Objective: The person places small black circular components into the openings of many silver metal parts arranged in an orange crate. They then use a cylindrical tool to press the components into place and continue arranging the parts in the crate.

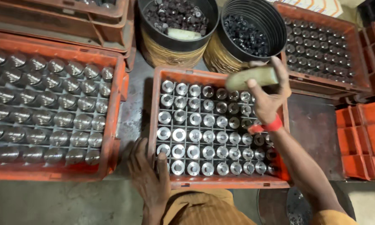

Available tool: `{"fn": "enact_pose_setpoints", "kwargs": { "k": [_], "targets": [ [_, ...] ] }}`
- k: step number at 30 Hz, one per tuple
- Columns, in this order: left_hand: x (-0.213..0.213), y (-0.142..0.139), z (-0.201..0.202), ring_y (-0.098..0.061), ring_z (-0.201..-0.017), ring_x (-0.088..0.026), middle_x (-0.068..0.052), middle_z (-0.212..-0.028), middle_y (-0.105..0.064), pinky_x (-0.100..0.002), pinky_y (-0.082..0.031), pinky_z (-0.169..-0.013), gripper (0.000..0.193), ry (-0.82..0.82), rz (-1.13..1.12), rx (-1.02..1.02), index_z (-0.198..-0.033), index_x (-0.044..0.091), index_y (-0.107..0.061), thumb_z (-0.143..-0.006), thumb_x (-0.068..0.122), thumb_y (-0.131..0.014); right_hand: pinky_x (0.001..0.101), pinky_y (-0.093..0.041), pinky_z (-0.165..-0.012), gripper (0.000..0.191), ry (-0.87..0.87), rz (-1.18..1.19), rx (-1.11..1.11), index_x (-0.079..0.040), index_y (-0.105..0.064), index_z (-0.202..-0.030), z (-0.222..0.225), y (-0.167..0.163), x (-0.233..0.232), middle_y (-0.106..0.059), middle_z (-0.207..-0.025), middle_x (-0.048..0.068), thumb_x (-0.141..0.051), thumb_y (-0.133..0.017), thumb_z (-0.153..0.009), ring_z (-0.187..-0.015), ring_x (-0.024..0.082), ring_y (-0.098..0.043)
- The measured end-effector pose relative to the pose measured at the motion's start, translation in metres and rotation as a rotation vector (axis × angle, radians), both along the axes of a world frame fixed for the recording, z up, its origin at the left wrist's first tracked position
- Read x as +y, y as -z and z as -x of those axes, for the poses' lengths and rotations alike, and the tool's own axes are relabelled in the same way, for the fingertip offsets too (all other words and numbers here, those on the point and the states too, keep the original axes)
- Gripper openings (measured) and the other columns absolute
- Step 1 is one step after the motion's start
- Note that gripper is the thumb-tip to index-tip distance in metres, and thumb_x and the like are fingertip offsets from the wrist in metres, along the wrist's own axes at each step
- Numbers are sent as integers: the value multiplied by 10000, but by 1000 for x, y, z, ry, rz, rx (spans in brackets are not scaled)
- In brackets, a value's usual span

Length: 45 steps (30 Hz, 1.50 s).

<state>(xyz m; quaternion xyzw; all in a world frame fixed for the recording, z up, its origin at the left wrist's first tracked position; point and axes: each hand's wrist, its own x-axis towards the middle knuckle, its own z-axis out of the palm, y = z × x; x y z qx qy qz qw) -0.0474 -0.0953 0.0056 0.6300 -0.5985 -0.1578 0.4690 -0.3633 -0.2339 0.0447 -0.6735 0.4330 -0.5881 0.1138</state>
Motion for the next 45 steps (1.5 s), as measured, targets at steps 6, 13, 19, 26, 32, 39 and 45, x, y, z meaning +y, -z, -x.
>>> {"fn": "enact_pose_setpoints", "kwargs": {
  "k": [6, 13, 19, 26, 32, 39, 45],
  "targets": [
    [-1, 0, -3, -515, -1271, -464, -230, -1326, -597, -561, -399, -1058, 486, -7, -31, -3, -1350, -3, -532, -995, 325, -583, 447, -562, -1064, 570, -20, -23, 308, -35, -572, -1460, -43, -3, -26, -716, -1282, 179, -134, -810, -952, -1168, 270, -701],
    [-2, 2, -5, -537, -1253, -447, -225, -1341, -596, -544, -402, -1046, 508, 2, -47, 48, -1361, -10, -530, -976, 311, -609, 459, -582, -1049, 589, -245, -33, 460, -30, -605, -1442, -68, 0, -44, -696, -1345, 222, -165, -824, -913, -1215, 321, -704],
    [-1, 2, -8, -541, -1233, -445, -224, -1345, -592, -543, -407, -1045, 513, -5, -65, 66, -1362, -9, -533, -964, 305, -619, 384, -638, -936, 210, -323, 43, 183, -141, -715, -1180, -80, -1, -17, -748, -1131, 124, -167, -809, -995, -1051, 254, -755],
    [-2, 0, -7, -529, -1256, -443, -225, -1350, -587, -546, -393, -1069, 496, -2, -43, 60, -1354, -12, -528, -968, 281, -628, 363, -637, -963, 381, -132, -65, 57, -117, -625, -1277, -57, -14, 5, -732, -1164, 77, -220, -779, -945, -1072, 208, -745],
    [-2, 1, -7, -523, -1261, -442, -220, -1352, -588, -539, -393, -1070, 496, 18, -4, 56, -1363, -17, -519, -983, 288, -610, 383, -594, -990, 511, -114, -160, 121, -70, -598, -1366, -55, -4, 22, -717, -1239, 113, -173, -815, -915, -1129, 217, -710],
    [1, 2, -7, -512, -1279, -441, -229, -1378, -569, -537, -390, -1065, 492, 5, -28, 65, -1362, -19, -518, -997, 299, -605, 392, -640, -982, 448, -290, -79, 346, -95, -689, -1261, -75, 11, 36, -746, -1233, 144, -145, -854, -847, -1122, 217, -749],
    [0, 0, -9, -525, -1249, -432, -214, -1347, -583, -530, -399, -1050, 512, 18, -86, 79, -1358, -6, -530, -968, 312, -622, 411, -626, -998, 569, -145, -124, 199, -82, -571, -1421, -43, 20, 54, -715, -1281, 141, -123, -822, -912, -1159, 254, -728]
  ]
}}
